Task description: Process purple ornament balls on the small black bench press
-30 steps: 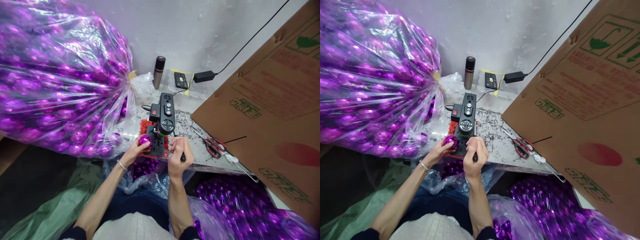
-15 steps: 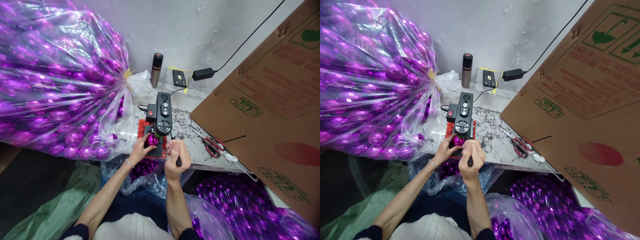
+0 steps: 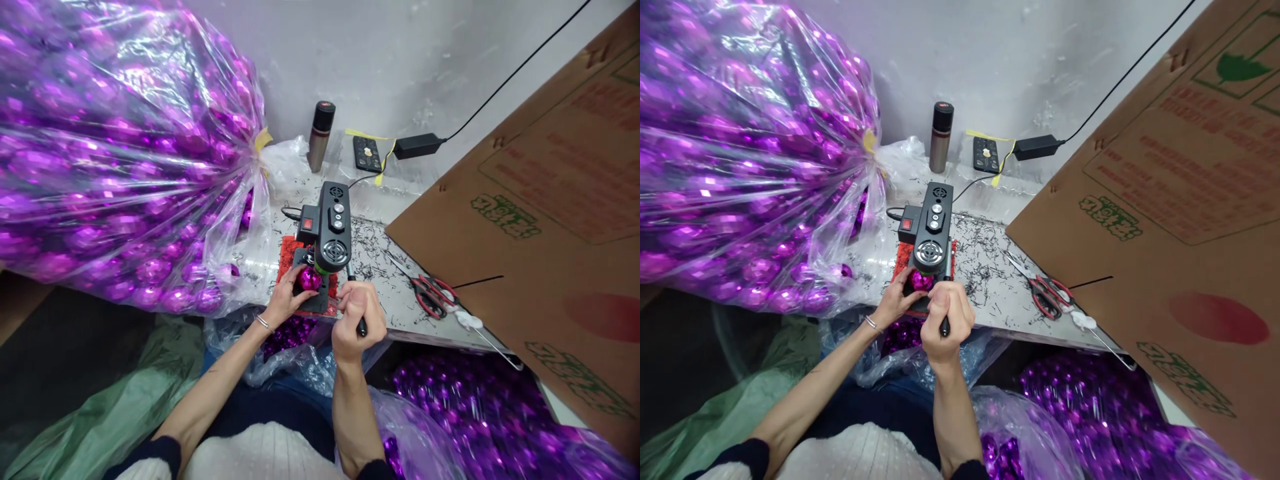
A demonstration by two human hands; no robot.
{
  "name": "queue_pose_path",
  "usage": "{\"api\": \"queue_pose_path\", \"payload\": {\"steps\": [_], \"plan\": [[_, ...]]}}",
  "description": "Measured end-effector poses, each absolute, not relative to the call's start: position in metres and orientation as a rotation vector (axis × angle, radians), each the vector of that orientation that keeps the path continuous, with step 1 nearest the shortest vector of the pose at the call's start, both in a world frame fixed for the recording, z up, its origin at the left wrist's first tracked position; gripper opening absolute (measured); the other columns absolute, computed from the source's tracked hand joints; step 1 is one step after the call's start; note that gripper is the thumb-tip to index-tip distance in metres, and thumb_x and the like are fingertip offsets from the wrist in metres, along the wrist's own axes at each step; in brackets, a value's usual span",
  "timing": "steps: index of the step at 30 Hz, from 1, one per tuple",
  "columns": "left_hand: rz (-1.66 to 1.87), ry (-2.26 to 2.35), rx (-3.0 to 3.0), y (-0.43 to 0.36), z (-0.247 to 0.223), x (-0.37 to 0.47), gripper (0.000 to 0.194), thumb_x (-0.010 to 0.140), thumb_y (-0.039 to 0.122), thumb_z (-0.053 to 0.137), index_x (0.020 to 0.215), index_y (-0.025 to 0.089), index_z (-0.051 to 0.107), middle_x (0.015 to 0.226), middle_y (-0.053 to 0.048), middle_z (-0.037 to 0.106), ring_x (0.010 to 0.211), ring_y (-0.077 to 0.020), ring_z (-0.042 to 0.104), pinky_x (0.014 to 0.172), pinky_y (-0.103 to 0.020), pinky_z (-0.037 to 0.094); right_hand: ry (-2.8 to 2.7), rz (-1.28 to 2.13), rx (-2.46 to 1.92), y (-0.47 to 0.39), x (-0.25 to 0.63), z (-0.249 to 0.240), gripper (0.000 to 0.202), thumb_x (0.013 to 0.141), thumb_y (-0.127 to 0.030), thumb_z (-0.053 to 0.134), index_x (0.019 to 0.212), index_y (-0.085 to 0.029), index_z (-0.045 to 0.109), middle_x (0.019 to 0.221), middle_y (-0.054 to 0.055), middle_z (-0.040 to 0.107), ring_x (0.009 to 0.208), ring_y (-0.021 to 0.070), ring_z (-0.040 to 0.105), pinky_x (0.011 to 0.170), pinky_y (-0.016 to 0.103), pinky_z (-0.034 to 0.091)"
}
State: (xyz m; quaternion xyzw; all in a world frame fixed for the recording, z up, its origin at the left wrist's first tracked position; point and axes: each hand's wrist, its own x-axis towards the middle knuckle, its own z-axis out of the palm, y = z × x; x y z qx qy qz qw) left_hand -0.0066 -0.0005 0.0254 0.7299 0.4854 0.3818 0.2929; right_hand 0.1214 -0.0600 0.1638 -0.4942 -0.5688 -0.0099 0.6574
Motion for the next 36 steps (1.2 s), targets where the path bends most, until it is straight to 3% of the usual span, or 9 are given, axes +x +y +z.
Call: {"api": "queue_pose_path", "payload": {"steps": [20, 27, 36], "plan": [[1.013, 1.228, 2.044, 0.003, 0.024, -0.001, 0.065, 0.090, 0.045, 0.078, 0.145, 0.022, 0.053, 0.140, -0.014, 0.068, 0.133, -0.0319, 0.064, 0.124, -0.058, 0.040, -1.305, -0.011, -1.108, -0.062, 0.122, 0.160, 0.032, 0.102, -0.014, 0.045, 0.072, -0.022, 0.051, 0.067, -0.003, 0.054, 0.066, 0.0127, 0.058, 0.063, 0.029, 0.043], [1.033, 1.232, 2.056, 0.003, 0.017, -0.002, 0.065, 0.087, 0.043, 0.081, 0.144, 0.023, 0.056, 0.137, -0.012, 0.071, 0.133, -0.0326, 0.065, 0.123, -0.058, 0.043, -1.305, -0.118, -1.019, -0.057, 0.120, 0.124, 0.035, 0.105, -0.018, 0.041, 0.071, -0.022, 0.050, 0.069, -0.003, 0.054, 0.063, 0.0118, 0.058, 0.062, 0.028, 0.046], [1.051, 1.199, 2.059, 0.002, 0.019, -0.002, 0.063, 0.088, 0.041, 0.080, 0.144, 0.022, 0.055, 0.139, -0.013, 0.070, 0.132, -0.0319, 0.066, 0.123, -0.057, 0.044, -1.286, -0.211, -0.981, -0.051, 0.121, 0.098, 0.037, 0.106, -0.022, 0.037, 0.071, -0.023, 0.049, 0.068, -0.004, 0.055, 0.061, 0.0120, 0.057, 0.072, 0.033, 0.052]]}}
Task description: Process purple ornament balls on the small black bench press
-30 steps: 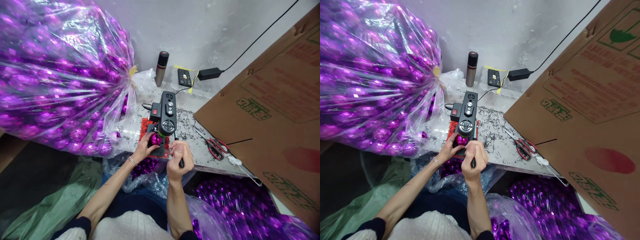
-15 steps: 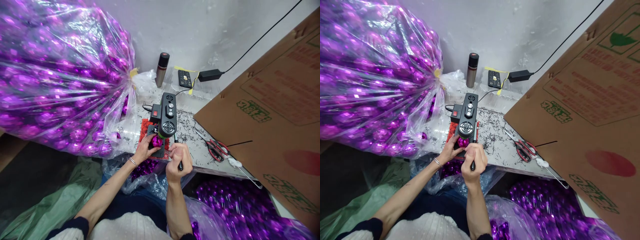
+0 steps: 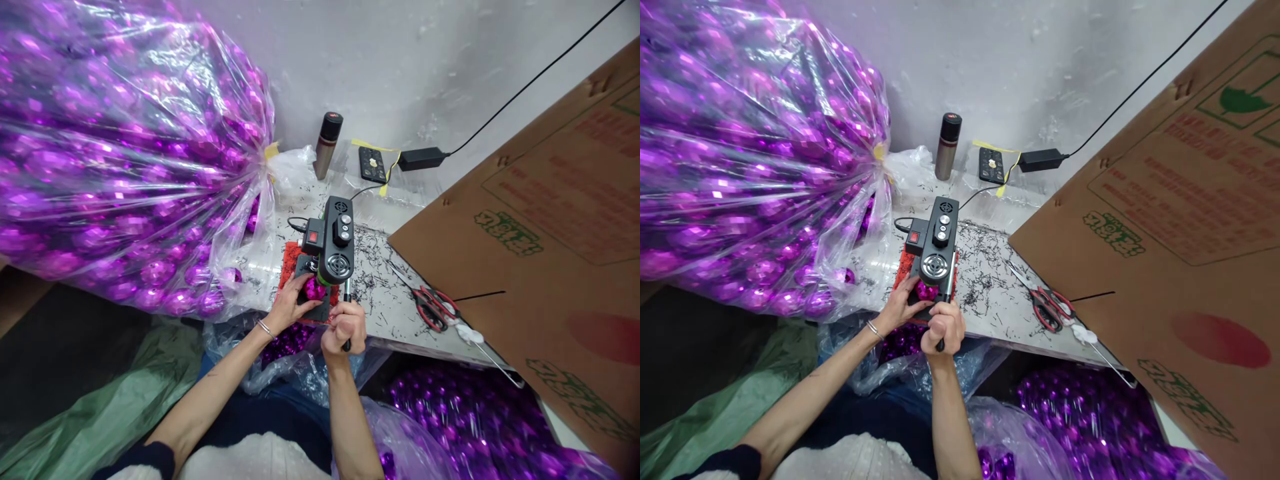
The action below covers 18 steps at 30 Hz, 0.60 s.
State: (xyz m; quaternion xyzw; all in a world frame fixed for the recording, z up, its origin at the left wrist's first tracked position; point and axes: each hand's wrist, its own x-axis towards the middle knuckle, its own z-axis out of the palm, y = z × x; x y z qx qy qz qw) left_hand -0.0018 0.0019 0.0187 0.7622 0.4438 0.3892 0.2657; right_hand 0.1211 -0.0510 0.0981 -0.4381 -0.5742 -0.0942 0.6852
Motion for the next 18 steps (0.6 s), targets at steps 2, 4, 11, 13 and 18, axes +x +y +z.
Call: {"api": "queue_pose_path", "payload": {"steps": [2, 4, 11, 13, 18], "plan": [[1.052, 1.192, 2.054, 0.002, 0.020, -0.002, 0.063, 0.088, 0.041, 0.080, 0.144, 0.023, 0.055, 0.139, -0.013, 0.071, 0.132, -0.0321, 0.067, 0.122, -0.056, 0.045, -1.288, -0.214, -0.987, -0.051, 0.121, 0.097, 0.038, 0.106, -0.023, 0.037, 0.070, -0.023, 0.049, 0.067, -0.003, 0.055, 0.061, 0.0123, 0.057, 0.072, 0.034, 0.052], [1.053, 1.193, 2.047, 0.001, 0.021, -0.003, 0.064, 0.088, 0.041, 0.080, 0.144, 0.023, 0.055, 0.139, -0.012, 0.071, 0.131, -0.0321, 0.067, 0.122, -0.056, 0.045, -1.287, -0.217, -0.985, -0.051, 0.121, 0.097, 0.038, 0.106, -0.023, 0.037, 0.070, -0.023, 0.049, 0.068, -0.003, 0.055, 0.060, 0.0121, 0.056, 0.071, 0.033, 0.052], [1.049, 1.202, 2.029, 0.001, 0.021, -0.002, 0.064, 0.087, 0.040, 0.081, 0.144, 0.024, 0.055, 0.139, -0.012, 0.071, 0.132, -0.0323, 0.066, 0.123, -0.056, 0.044, -1.285, -0.208, -0.955, -0.050, 0.122, 0.092, 0.037, 0.107, -0.024, 0.038, 0.071, -0.023, 0.048, 0.070, -0.004, 0.056, 0.061, 0.0113, 0.056, 0.071, 0.032, 0.051], [1.042, 1.213, 2.027, 0.002, 0.021, -0.001, 0.064, 0.087, 0.040, 0.081, 0.143, 0.025, 0.056, 0.137, -0.011, 0.071, 0.132, -0.0320, 0.067, 0.122, -0.056, 0.044, -1.295, -0.215, -0.963, -0.050, 0.123, 0.090, 0.037, 0.107, -0.025, 0.037, 0.072, -0.023, 0.048, 0.070, -0.003, 0.056, 0.061, 0.0114, 0.056, 0.072, 0.032, 0.051], [1.039, 1.203, 2.016, 0.003, 0.022, -0.001, 0.062, 0.088, 0.039, 0.080, 0.143, 0.023, 0.055, 0.138, -0.012, 0.071, 0.131, -0.0311, 0.067, 0.124, -0.055, 0.042, -1.309, -0.235, -0.977, -0.050, 0.125, 0.086, 0.038, 0.107, -0.026, 0.036, 0.071, -0.023, 0.047, 0.069, -0.003, 0.056, 0.061, 0.0119, 0.056, 0.072, 0.033, 0.052]]}}
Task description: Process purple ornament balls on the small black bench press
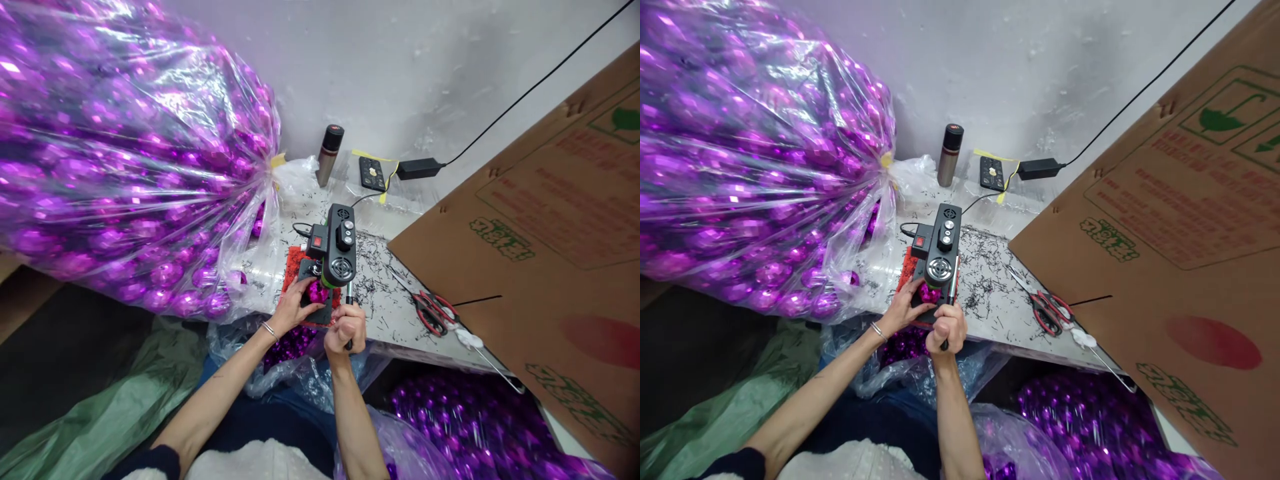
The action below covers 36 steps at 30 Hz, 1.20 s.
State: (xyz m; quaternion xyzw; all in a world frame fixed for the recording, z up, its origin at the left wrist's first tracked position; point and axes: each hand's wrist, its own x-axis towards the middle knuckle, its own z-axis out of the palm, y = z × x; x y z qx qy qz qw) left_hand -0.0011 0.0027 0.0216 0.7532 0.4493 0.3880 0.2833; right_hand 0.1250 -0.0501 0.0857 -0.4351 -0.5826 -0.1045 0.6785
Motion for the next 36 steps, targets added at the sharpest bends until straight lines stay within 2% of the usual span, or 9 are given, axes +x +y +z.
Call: {"api": "queue_pose_path", "payload": {"steps": [7, 12, 16, 20, 25, 27, 29, 32, 36], "plan": [[1.037, 1.172, 1.990, 0.004, 0.019, -0.001, 0.065, 0.089, 0.040, 0.079, 0.146, 0.024, 0.053, 0.141, -0.012, 0.069, 0.136, -0.0304, 0.063, 0.126, -0.054, 0.039, -1.305, -0.193, -0.951, -0.047, 0.126, 0.081, 0.038, 0.107, -0.026, 0.035, 0.070, -0.023, 0.043, 0.068, -0.004, 0.051, 0.060, 0.0117, 0.055, 0.071, 0.033, 0.052], [1.043, 1.154, 1.976, 0.009, 0.020, 0.001, 0.065, 0.088, 0.038, 0.080, 0.145, 0.025, 0.052, 0.140, -0.011, 0.070, 0.136, -0.0305, 0.063, 0.127, -0.055, 0.037, -1.380, -0.232, -0.921, -0.045, 0.129, 0.074, 0.038, 0.107, -0.026, 0.037, 0.070, -0.023, 0.046, 0.070, -0.004, 0.055, 0.060, 0.0113, 0.057, 0.074, 0.034, 0.053], [1.046, 1.143, 1.977, 0.010, 0.024, 0.002, 0.064, 0.087, 0.038, 0.080, 0.142, 0.023, 0.053, 0.140, -0.013, 0.069, 0.135, -0.0311, 0.064, 0.127, -0.057, 0.036, -1.281, -0.169, -0.936, -0.044, 0.127, 0.100, 0.040, 0.106, -0.024, 0.038, 0.066, -0.022, 0.044, 0.065, -0.004, 0.052, 0.058, 0.0105, 0.054, 0.062, 0.028, 0.046], [1.067, 1.138, 1.995, -0.015, 0.026, -0.009, 0.063, 0.089, 0.039, 0.078, 0.143, 0.023, 0.051, 0.137, -0.013, 0.069, 0.132, -0.0315, 0.065, 0.123, -0.059, 0.042, -1.204, -0.031, -1.046, -0.045, 0.126, 0.140, 0.038, 0.105, -0.024, 0.045, 0.067, -0.022, 0.050, 0.063, -0.004, 0.052, 0.060, 0.0118, 0.056, 0.058, 0.027, 0.043], [1.131, 1.229, 1.956, -0.029, 0.041, -0.048, 0.085, 0.085, 0.057, 0.078, 0.154, 0.021, 0.041, 0.150, -0.020, 0.059, 0.137, -0.0355, 0.061, 0.115, -0.055, 0.050, -1.262, -0.039, -1.036, -0.051, 0.126, 0.144, 0.039, 0.104, -0.023, 0.047, 0.066, -0.022, 0.052, 0.062, -0.003, 0.053, 0.063, 0.0129, 0.058, 0.060, 0.029, 0.044], [1.196, 1.371, 1.873, 0.000, 0.057, -0.068, 0.061, 0.101, 0.050, 0.056, 0.153, 0.019, 0.045, 0.145, -0.018, 0.063, 0.133, -0.0318, 0.064, 0.113, -0.052, 0.052, -1.278, -0.053, -1.046, -0.054, 0.125, 0.136, 0.038, 0.104, -0.022, 0.045, 0.066, -0.022, 0.052, 0.064, -0.002, 0.055, 0.064, 0.0134, 0.059, 0.060, 0.029, 0.045], [1.210, 1.588, 1.843, 0.046, 0.077, -0.085, 0.043, 0.105, 0.034, 0.043, 0.142, 0.016, 0.057, 0.142, -0.017, 0.066, 0.135, -0.0298, 0.062, 0.118, -0.051, 0.047, -1.295, -0.057, -1.053, -0.056, 0.125, 0.129, 0.037, 0.104, -0.020, 0.044, 0.067, -0.022, 0.051, 0.065, -0.002, 0.056, 0.066, 0.0136, 0.060, 0.061, 0.029, 0.045], [0.918, 1.938, 1.776, 0.114, 0.103, -0.098, 0.046, 0.098, 0.017, 0.043, 0.140, 0.008, 0.058, 0.138, -0.023, 0.067, 0.132, -0.0332, 0.062, 0.117, -0.050, 0.045, -1.331, -0.072, -1.043, -0.057, 0.125, 0.128, 0.036, 0.103, -0.017, 0.046, 0.067, -0.022, 0.051, 0.065, -0.002, 0.056, 0.067, 0.0133, 0.061, 0.063, 0.029, 0.046], [0.581, 2.020, 1.918, 0.156, 0.116, -0.090, 0.061, 0.090, 0.015, 0.056, 0.151, 0.013, 0.048, 0.152, -0.023, 0.057, 0.138, -0.0389, 0.055, 0.115, -0.055, 0.044, -1.346, -0.109, -1.041, -0.057, 0.125, 0.132, 0.036, 0.103, -0.016, 0.045, 0.068, -0.022, 0.051, 0.066, -0.002, 0.058, 0.066, 0.0132, 0.061, 0.063, 0.029, 0.046]]}}
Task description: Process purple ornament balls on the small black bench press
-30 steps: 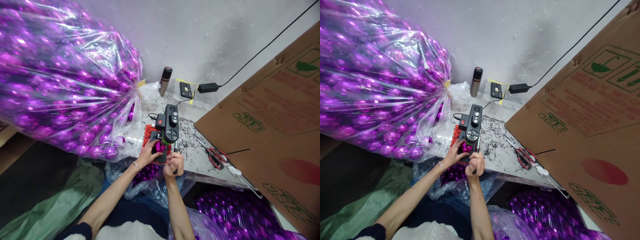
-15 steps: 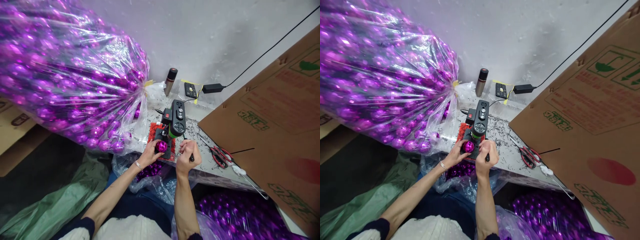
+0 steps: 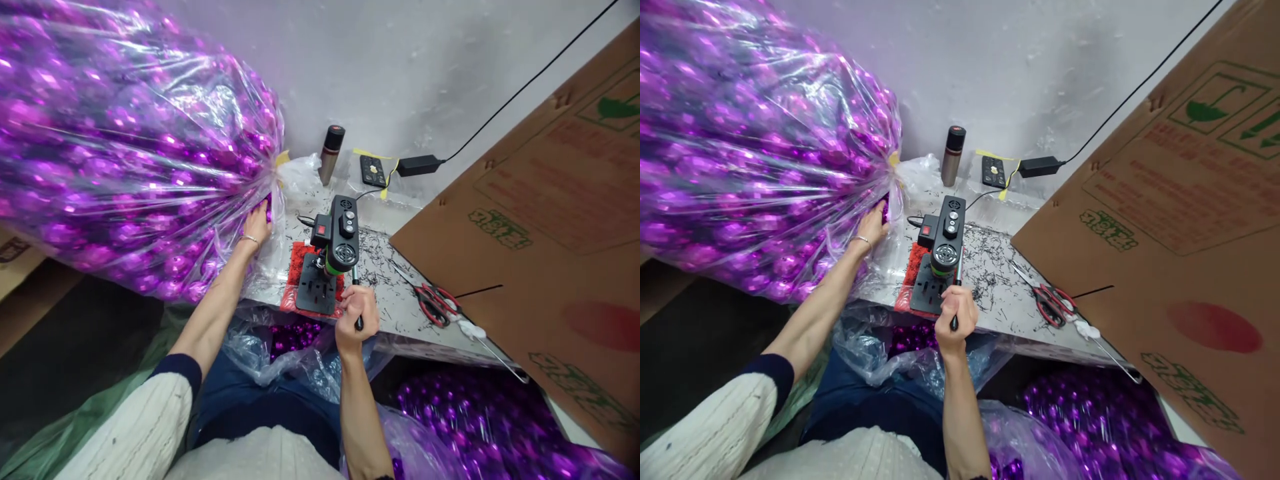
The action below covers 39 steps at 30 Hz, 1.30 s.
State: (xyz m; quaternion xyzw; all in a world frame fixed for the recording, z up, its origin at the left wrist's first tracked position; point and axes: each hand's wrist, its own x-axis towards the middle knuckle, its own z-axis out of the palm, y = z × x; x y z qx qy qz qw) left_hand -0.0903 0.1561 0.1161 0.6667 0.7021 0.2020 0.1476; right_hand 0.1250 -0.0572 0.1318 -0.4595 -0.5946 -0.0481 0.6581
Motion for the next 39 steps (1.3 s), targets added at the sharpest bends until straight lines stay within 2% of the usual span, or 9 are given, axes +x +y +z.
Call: {"api": "queue_pose_path", "payload": {"steps": [5, 9, 12, 15, 18, 22, 27, 32, 39], "plan": [[0.296, 2.038, 2.059, 0.156, 0.116, -0.080, 0.073, 0.082, 0.008, 0.060, 0.153, 0.013, 0.044, 0.167, -0.026, 0.035, 0.143, -0.0466, 0.047, 0.110, -0.061, 0.046, -1.358, -0.149, -1.065, -0.057, 0.125, 0.130, 0.038, 0.104, -0.019, 0.043, 0.067, -0.023, 0.049, 0.063, -0.002, 0.057, 0.065, 0.0139, 0.061, 0.062, 0.030, 0.047], [0.167, 2.000, 2.084, 0.152, 0.120, -0.091, 0.078, 0.081, 0.015, 0.066, 0.155, 0.014, 0.040, 0.158, -0.025, 0.044, 0.131, -0.0445, 0.059, 0.106, -0.056, 0.051, -1.351, -0.126, -1.037, -0.056, 0.125, 0.133, 0.036, 0.103, -0.017, 0.045, 0.067, -0.023, 0.051, 0.064, -0.002, 0.057, 0.065, 0.0141, 0.061, 0.062, 0.030, 0.047], [0.132, 2.002, 2.095, 0.149, 0.126, -0.103, 0.073, 0.081, 0.025, 0.073, 0.150, 0.017, 0.048, 0.151, -0.022, 0.051, 0.129, -0.0432, 0.061, 0.108, -0.053, 0.050, -1.320, -0.069, -1.034, -0.055, 0.124, 0.140, 0.035, 0.102, -0.015, 0.046, 0.068, -0.023, 0.052, 0.066, -0.002, 0.058, 0.066, 0.0133, 0.060, 0.062, 0.029, 0.047], [0.284, 1.999, 2.055, 0.140, 0.132, -0.114, 0.066, 0.081, 0.027, 0.077, 0.142, 0.016, 0.055, 0.141, -0.020, 0.059, 0.126, -0.0393, 0.064, 0.109, -0.047, 0.050, -1.318, -0.025, -1.039, -0.055, 0.125, 0.148, 0.035, 0.103, -0.017, 0.046, 0.069, -0.022, 0.052, 0.067, -0.002, 0.056, 0.066, 0.0130, 0.059, 0.062, 0.029, 0.047], [0.694, 1.986, 1.914, 0.117, 0.139, -0.122, 0.069, 0.080, 0.039, 0.083, 0.139, 0.018, 0.055, 0.131, -0.016, 0.067, 0.127, -0.0379, 0.064, 0.110, -0.049, 0.050, -1.340, -0.025, -1.046, -0.056, 0.126, 0.152, 0.035, 0.103, -0.019, 0.046, 0.069, -0.022, 0.052, 0.066, -0.002, 0.055, 0.066, 0.0133, 0.059, 0.062, 0.029, 0.047], [1.189, 1.540, 1.490, 0.060, 0.134, -0.110, 0.071, 0.085, 0.049, 0.080, 0.143, 0.020, 0.051, 0.133, -0.015, 0.068, 0.119, -0.0293, 0.069, 0.105, -0.047, 0.056, -1.325, -0.025, -1.047, -0.056, 0.125, 0.153, 0.034, 0.103, -0.017, 0.046, 0.069, -0.022, 0.052, 0.067, -0.002, 0.056, 0.066, 0.0125, 0.058, 0.062, 0.029, 0.045], [1.194, 1.124, 1.102, -0.001, 0.091, -0.055, 0.061, 0.090, 0.058, 0.067, 0.135, 0.018, 0.061, 0.130, -0.015, 0.072, 0.117, -0.0279, 0.072, 0.107, -0.046, 0.057, -1.305, -0.009, -1.052, -0.057, 0.124, 0.155, 0.035, 0.103, -0.017, 0.046, 0.069, -0.022, 0.052, 0.066, -0.002, 0.056, 0.064, 0.0129, 0.058, 0.061, 0.029, 0.045], [1.154, 1.232, 1.282, -0.009, 0.052, -0.018, 0.061, 0.092, 0.062, 0.064, 0.137, 0.021, 0.063, 0.132, -0.010, 0.073, 0.126, -0.0287, 0.066, 0.114, -0.045, 0.050, -1.343, -0.024, -1.063, -0.058, 0.126, 0.156, 0.034, 0.103, -0.017, 0.045, 0.070, -0.022, 0.052, 0.067, -0.001, 0.057, 0.066, 0.0134, 0.059, 0.062, 0.029, 0.046], [1.040, 1.500, 1.700, -0.009, 0.036, -0.005, 0.063, 0.087, 0.052, 0.077, 0.142, 0.026, 0.061, 0.129, -0.012, 0.070, 0.130, -0.0327, 0.061, 0.116, -0.052, 0.041, -1.383, -0.055, -1.074, -0.060, 0.127, 0.153, 0.031, 0.102, -0.014, 0.045, 0.073, -0.023, 0.051, 0.068, -0.002, 0.057, 0.066, 0.0131, 0.059, 0.062, 0.030, 0.044]]}}
